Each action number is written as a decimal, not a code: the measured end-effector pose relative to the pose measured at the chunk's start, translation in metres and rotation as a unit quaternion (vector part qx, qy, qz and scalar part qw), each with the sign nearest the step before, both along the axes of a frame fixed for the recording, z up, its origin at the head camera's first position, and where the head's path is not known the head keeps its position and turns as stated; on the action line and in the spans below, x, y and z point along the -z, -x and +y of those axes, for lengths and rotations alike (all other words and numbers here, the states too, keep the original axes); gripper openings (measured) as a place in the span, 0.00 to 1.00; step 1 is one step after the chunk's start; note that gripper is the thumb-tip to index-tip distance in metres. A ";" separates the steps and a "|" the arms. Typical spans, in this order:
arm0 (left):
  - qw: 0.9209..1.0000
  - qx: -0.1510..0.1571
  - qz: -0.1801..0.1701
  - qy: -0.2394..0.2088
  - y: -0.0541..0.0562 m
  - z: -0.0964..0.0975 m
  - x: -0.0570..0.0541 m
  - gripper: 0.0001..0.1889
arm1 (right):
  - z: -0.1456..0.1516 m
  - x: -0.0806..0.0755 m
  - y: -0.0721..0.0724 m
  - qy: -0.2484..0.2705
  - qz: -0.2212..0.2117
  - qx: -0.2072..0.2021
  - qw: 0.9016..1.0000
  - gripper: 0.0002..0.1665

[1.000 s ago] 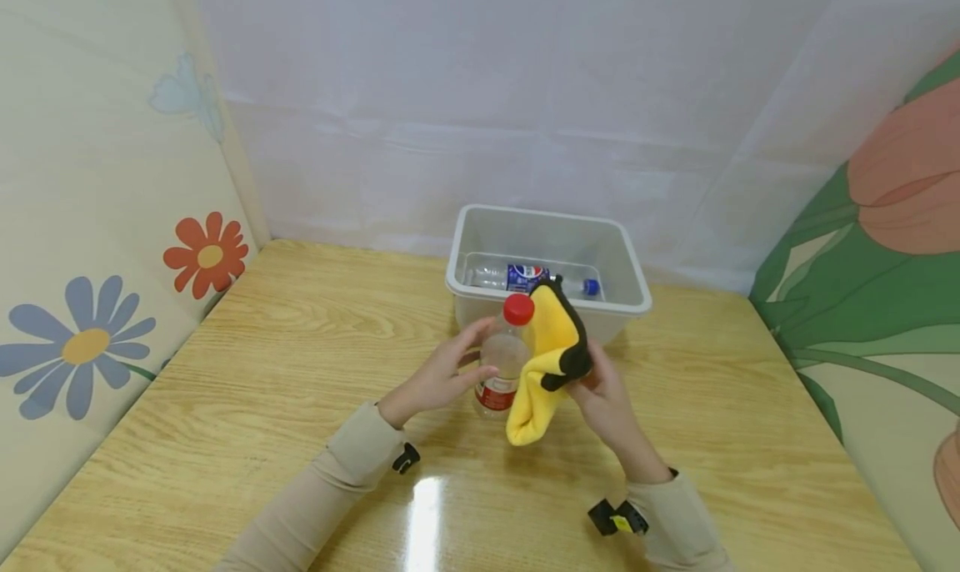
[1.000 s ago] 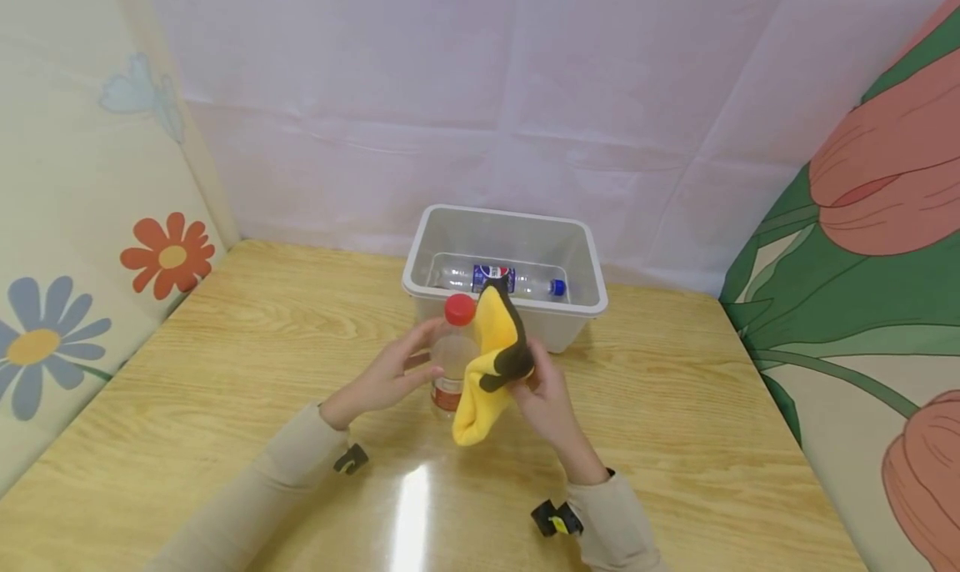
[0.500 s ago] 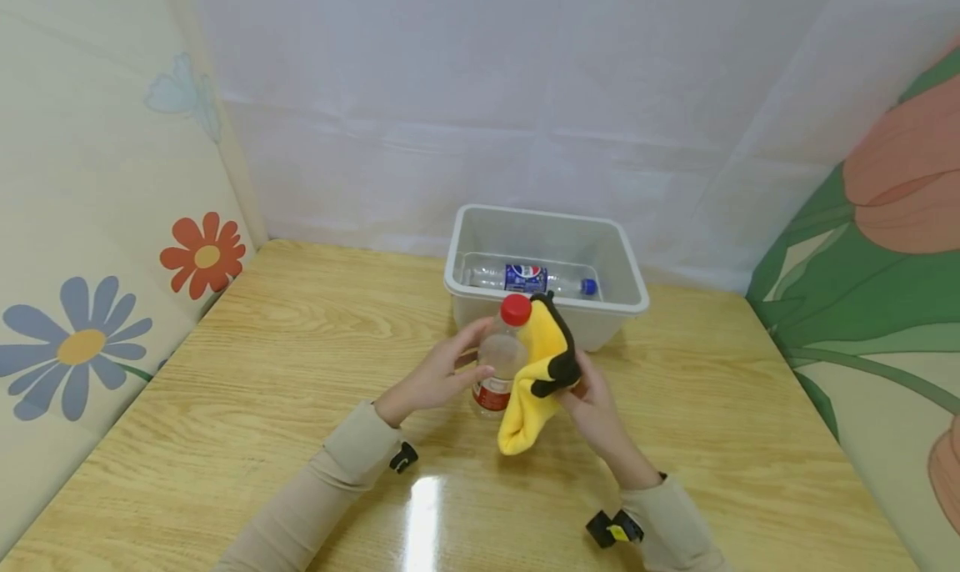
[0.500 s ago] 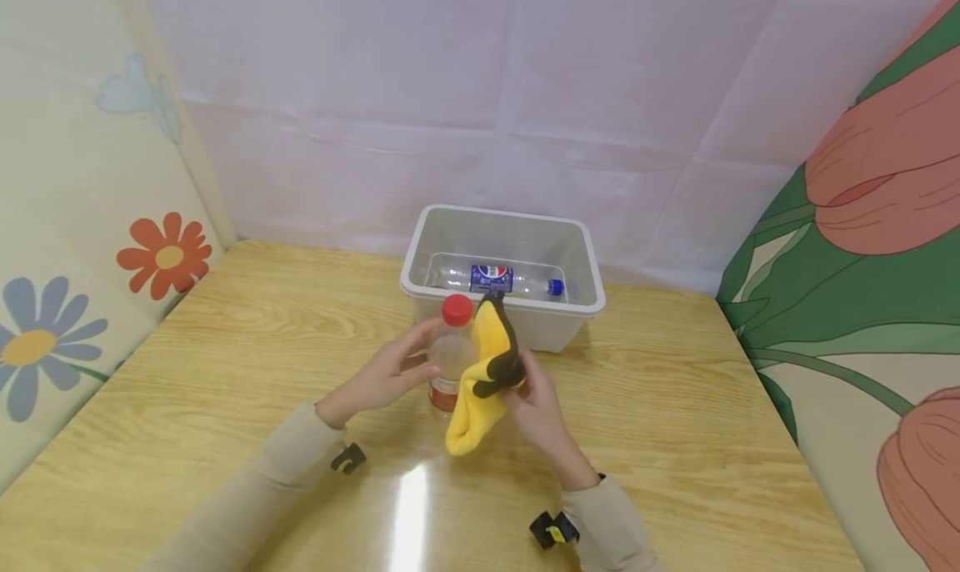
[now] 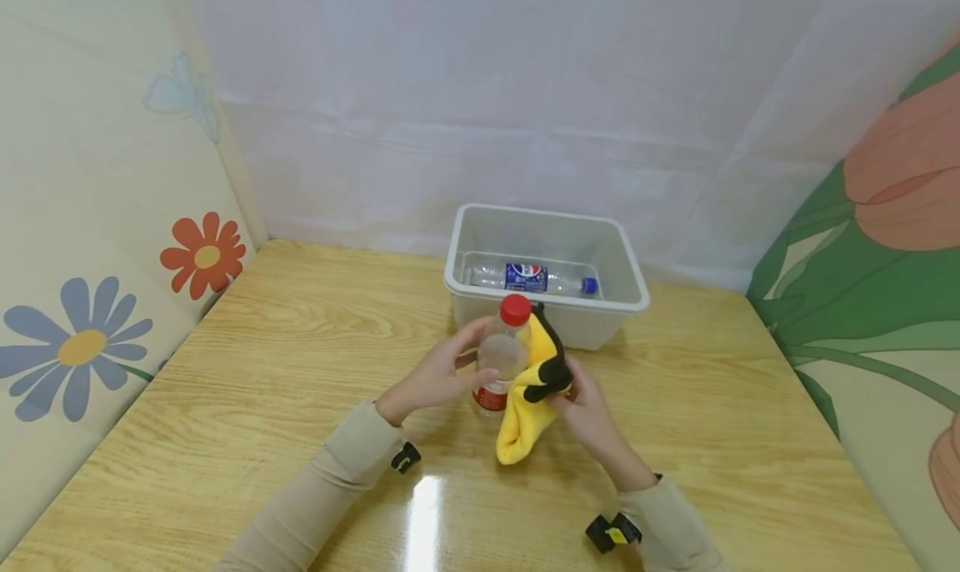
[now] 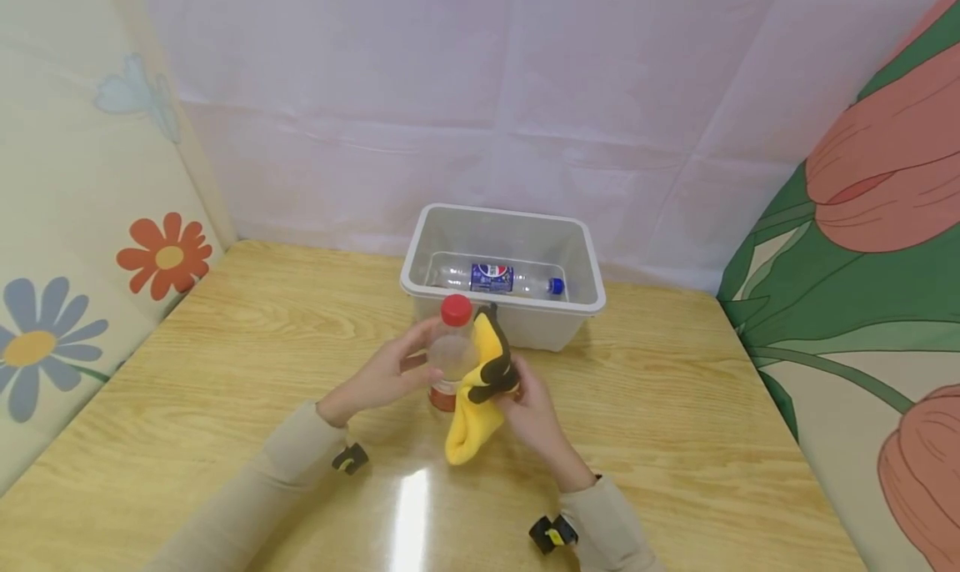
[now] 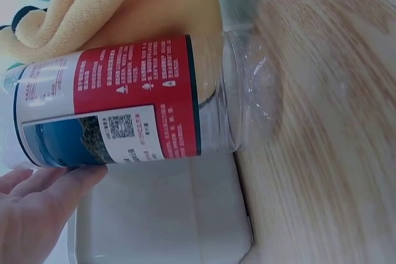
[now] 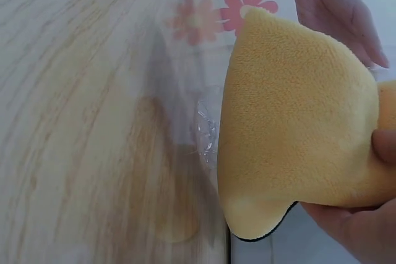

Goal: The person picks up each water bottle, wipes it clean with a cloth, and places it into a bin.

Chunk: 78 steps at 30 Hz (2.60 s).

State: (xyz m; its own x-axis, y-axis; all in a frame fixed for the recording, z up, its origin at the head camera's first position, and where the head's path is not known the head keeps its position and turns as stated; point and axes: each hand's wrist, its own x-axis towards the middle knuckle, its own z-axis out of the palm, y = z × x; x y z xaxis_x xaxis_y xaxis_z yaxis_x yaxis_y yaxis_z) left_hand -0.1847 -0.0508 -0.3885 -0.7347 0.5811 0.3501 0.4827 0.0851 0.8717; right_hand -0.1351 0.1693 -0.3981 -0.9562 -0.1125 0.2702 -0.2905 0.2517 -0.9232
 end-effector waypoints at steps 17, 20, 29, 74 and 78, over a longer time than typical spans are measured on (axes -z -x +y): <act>0.999 -0.048 0.002 0.007 -0.018 0.011 -0.027 0.38 | -0.001 0.002 -0.001 -0.049 -0.039 -0.001 0.998 0.29; 0.998 -0.053 0.000 0.014 -0.017 0.012 -0.025 0.38 | 0.000 0.001 -0.002 -0.045 -0.034 0.001 0.998 0.29; 0.998 -0.055 0.010 0.012 -0.002 0.011 0.002 0.40 | 0.006 -0.002 -0.004 -0.020 -0.009 -0.010 1.000 0.31; 0.996 -0.086 0.001 0.012 -0.003 0.009 0.002 0.34 | 0.016 -0.036 -0.008 0.064 0.182 -0.051 0.980 0.28; 0.997 -0.081 0.010 0.007 -0.002 0.009 0.003 0.34 | 0.017 -0.038 -0.008 0.068 0.194 -0.061 0.977 0.29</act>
